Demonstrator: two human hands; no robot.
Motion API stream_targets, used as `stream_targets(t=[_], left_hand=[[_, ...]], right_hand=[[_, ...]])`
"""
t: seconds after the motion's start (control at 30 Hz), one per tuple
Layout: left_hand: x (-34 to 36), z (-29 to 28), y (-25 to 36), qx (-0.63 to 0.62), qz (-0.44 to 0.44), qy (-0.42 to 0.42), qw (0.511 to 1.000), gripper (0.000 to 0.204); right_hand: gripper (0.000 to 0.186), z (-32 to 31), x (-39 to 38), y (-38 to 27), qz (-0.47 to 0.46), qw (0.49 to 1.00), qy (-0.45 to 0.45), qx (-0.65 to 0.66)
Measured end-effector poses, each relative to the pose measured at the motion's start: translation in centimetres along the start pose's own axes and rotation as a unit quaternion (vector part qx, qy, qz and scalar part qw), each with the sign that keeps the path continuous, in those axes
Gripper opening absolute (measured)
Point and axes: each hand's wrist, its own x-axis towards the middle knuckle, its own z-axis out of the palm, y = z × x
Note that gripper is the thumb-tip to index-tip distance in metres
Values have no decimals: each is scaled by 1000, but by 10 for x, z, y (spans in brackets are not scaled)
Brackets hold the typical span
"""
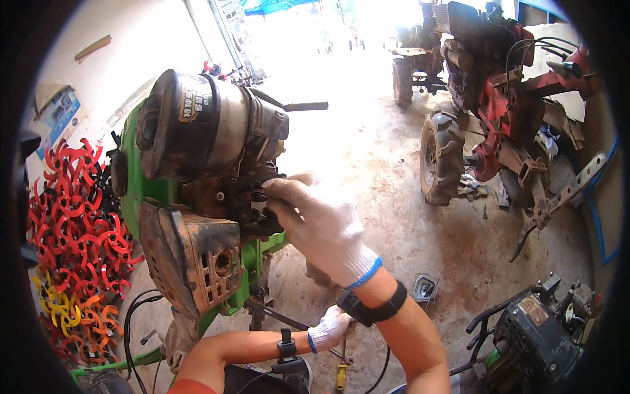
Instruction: The person uses a wrench to tighten bolts on a small engine mounted on a green frame. They repeatedly adjust the wrench and reposition their hands to secure the fasteners on the engine block.
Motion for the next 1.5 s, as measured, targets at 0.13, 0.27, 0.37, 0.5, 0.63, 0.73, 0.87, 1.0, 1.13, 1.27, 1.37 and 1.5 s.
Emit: stream_targets(t=[0.13, 0.27, 0.37, 0.5, 0.63, 0.73, 0.87, 1.0, 1.13, 1.27, 1.37, 1.5], left_hand=[[-2, -2, 1, 3, 8, 2, 1000, 8], [-5, -4, 3, -10, 8, -6, 1000, 9], [-4, -4, 3, -8, 11, -11, 1000, 10], [-3, -6, 3, 8, 8, -37, 999, 13], [-4, -7, 5, 19, -8, -41, 999, 16], [-8, -6, 6, 20, 5, -31, 999, 17], [-10, -5, 8, 17, 4, -29, 999, 16], [-8, -7, 5, 26, 1, -31, 999, 16], [-3, -9, 1, 37, -4, -21, 999, 15], [-3, -9, -1, 21, 10, -29, 999, 14], [-3, -10, 0, 19, 10, -34, 999, 14], [-3, -10, 1, 22, 7, -37, 999, 15]], right_hand=[[28, 10, 3, 3, -42, 997, -4, -60], [27, 18, 4, 7, -59, 993, 1, -97], [27, 18, 5, 5, -77, 989, -3, -125], [27, 14, 6, -1, -112, 975, -7, -194], [27, 12, 8, -5, -129, 964, -27, -229], [25, 11, 12, -3, -130, 967, -26, -216], [23, 10, 15, 1, -128, 975, -31, -181], [21, 11, 13, 3, -101, 978, -23, -179], [21, 13, 10, 2, -79, 972, -14, -222], [22, 12, 7, 1, -57, 972, -29, -228], [23, 10, 4, 2, -54, 971, -39, -228], [21, 9, -1, 4, -32, 978, -7, -204]])
